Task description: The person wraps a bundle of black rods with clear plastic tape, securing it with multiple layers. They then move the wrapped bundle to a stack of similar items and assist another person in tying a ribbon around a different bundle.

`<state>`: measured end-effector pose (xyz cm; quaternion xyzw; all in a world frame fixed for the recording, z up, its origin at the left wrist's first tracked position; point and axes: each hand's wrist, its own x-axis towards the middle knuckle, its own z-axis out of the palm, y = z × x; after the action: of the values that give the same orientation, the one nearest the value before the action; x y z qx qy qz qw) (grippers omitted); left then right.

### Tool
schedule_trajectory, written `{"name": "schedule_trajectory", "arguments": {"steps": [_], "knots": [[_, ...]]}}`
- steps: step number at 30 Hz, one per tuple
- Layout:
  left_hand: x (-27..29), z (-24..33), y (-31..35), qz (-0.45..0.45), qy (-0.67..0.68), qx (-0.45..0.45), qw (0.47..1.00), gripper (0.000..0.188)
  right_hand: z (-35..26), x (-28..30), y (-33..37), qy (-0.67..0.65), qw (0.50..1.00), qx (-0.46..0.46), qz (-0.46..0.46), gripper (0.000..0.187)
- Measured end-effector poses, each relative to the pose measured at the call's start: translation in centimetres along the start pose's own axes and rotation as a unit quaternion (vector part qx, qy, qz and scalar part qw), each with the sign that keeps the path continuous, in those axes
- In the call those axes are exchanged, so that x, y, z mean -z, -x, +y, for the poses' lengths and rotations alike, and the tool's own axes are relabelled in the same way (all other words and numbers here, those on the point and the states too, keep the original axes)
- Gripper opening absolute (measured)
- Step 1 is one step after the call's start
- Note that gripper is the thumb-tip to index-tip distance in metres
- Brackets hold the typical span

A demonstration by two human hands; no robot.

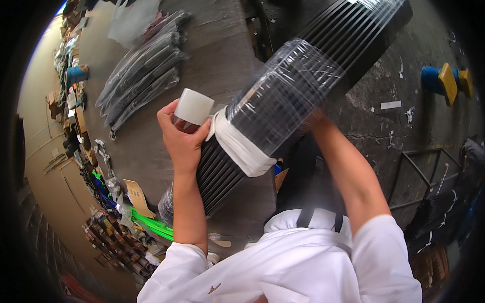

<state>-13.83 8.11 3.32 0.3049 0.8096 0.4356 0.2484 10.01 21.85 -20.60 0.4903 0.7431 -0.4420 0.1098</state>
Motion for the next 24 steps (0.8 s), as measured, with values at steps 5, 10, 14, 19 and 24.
{"name": "schedule_trajectory", "arguments": {"steps": [5, 10, 14, 19, 24], "knots": [[0.5, -1.1, 0.1, 0.022, 0.009, -0.095, 0.995, 0.066, -8.5, 12.2, 14.2, -0.128, 0.88, 0.031, -0.457, 0.021], [0.3, -0.9, 0.1, 0.013, -0.037, -0.214, 0.976, 0.062, -17.8, 16.2, 18.0, -0.388, 0.883, 0.264, -0.005, 0.034], [0.1, -0.3, 0.3, 0.039, -0.111, -0.312, 0.943, 0.065, -22.3, 12.3, 12.2, -0.071, 0.927, 0.3, 0.214, 0.055], [0.3, -0.4, 0.4, 0.063, -0.162, -0.357, 0.918, 0.061, -25.1, 10.3, 9.9, -0.159, 0.971, 0.177, 0.019, 0.07], [1.7, 0.2, 2.1, 0.064, -0.152, -0.291, 0.942, 0.072, -25.7, 9.8, 10.0, -0.273, 0.949, 0.155, -0.031, 0.061]]}}
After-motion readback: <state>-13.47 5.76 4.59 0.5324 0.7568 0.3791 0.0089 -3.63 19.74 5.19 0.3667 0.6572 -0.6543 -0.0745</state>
